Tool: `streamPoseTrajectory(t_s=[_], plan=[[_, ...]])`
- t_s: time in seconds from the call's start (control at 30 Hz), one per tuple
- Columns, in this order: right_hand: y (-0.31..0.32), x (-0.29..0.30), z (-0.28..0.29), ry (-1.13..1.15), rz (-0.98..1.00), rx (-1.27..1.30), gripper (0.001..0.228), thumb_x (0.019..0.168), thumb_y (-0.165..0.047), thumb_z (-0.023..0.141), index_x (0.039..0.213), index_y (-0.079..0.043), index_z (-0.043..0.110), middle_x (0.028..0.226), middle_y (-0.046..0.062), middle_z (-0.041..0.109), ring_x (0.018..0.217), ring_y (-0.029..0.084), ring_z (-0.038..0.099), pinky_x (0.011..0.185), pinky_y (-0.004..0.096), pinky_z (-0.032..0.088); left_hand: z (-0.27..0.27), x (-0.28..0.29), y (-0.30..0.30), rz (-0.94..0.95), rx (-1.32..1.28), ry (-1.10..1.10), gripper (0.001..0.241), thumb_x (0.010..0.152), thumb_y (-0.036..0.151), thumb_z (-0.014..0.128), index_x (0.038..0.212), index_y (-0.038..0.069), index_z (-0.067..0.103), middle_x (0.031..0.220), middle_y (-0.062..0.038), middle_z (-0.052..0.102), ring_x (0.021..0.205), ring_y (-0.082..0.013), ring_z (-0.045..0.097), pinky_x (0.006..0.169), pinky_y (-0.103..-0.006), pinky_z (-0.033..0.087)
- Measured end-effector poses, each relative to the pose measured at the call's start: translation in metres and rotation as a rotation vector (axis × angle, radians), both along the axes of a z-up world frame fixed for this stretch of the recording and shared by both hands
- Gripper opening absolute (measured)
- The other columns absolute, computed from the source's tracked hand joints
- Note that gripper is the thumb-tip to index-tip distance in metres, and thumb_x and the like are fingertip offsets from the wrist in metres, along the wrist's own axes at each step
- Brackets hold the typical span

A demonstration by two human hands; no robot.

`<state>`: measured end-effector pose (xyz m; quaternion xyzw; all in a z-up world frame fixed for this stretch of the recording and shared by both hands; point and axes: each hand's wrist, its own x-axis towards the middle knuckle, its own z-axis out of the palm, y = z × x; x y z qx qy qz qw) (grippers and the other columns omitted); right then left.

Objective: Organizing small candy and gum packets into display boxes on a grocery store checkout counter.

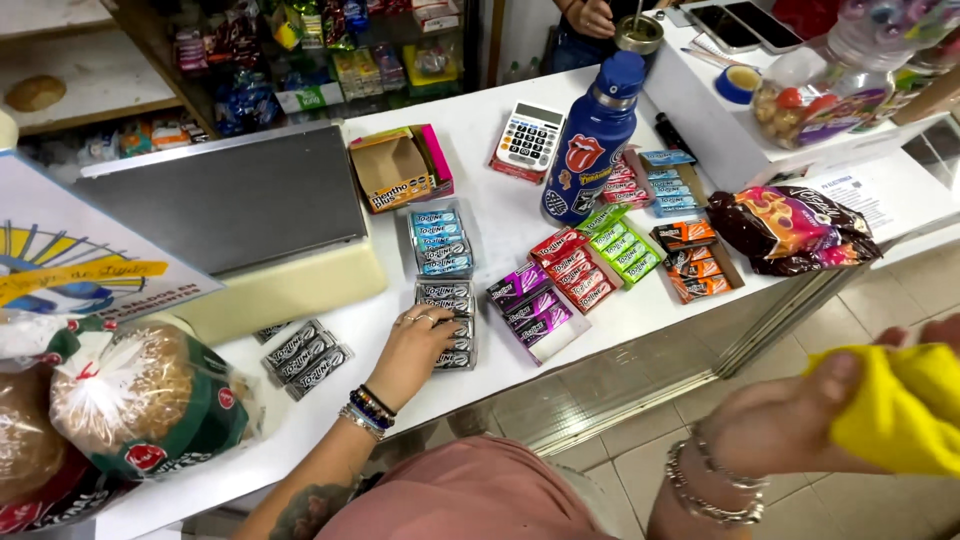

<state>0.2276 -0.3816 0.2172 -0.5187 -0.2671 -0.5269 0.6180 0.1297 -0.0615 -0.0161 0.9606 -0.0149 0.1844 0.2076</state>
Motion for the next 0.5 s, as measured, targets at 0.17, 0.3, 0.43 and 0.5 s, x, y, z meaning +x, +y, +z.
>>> streamPoseTrajectory(t_s=[0.17,0.3,0.43,0.5], plan=[[0.000,0.015,0.006,0.070,0.037,0.005,0.031,0.109,0.015,0.056,0.137,0.006,0.046,0.138,0.029,0.050,0.133,0.041,0.052,0.117,0.054,0.045,-0.010,0.002,0.010,0.038,-0.043,0.114,0.063,0.079,-0.013,0.057,0.126,0.025,0.074,0.130,0.003,0.068,0.126,-0.0305,0.051,0.097,-0.0509,0.041],[0.026,-0.028,-0.034,0.475,0.074,-0.402,0.046,0.094,-0.011,0.077,0.131,0.005,0.053,0.129,0.021,0.068,0.114,0.025,0.068,0.108,0.037,0.051,-0.005,0.001,0.004,0.066,-0.014,0.058,0.066,0.073,-0.020,0.056,0.125,0.017,0.074,0.130,-0.007,0.063,0.121,-0.0347,0.054,0.099,-0.0538,0.043],[0.069,-0.036,-0.089,0.426,0.237,-0.841,0.048,0.082,-0.026,0.082,0.123,-0.005,0.067,0.131,0.012,0.069,0.114,0.022,0.069,0.098,0.034,0.056,-0.001,-0.003,0.001,0.100,0.051,0.005,0.057,0.081,-0.012,0.061,0.135,0.007,0.065,0.144,-0.017,0.056,0.124,-0.0446,0.055,0.099,-0.0544,0.049],[0.076,-0.041,-0.103,0.679,0.392,-0.879,0.065,0.081,-0.024,0.082,0.141,-0.015,0.060,0.127,0.005,0.070,0.110,0.017,0.070,0.101,0.032,0.052,0.000,-0.006,-0.002,0.095,0.216,0.085,0.041,0.096,0.014,0.058,0.137,0.011,0.063,0.151,-0.008,0.055,0.139,-0.0283,0.050,0.121,-0.0636,0.019]])
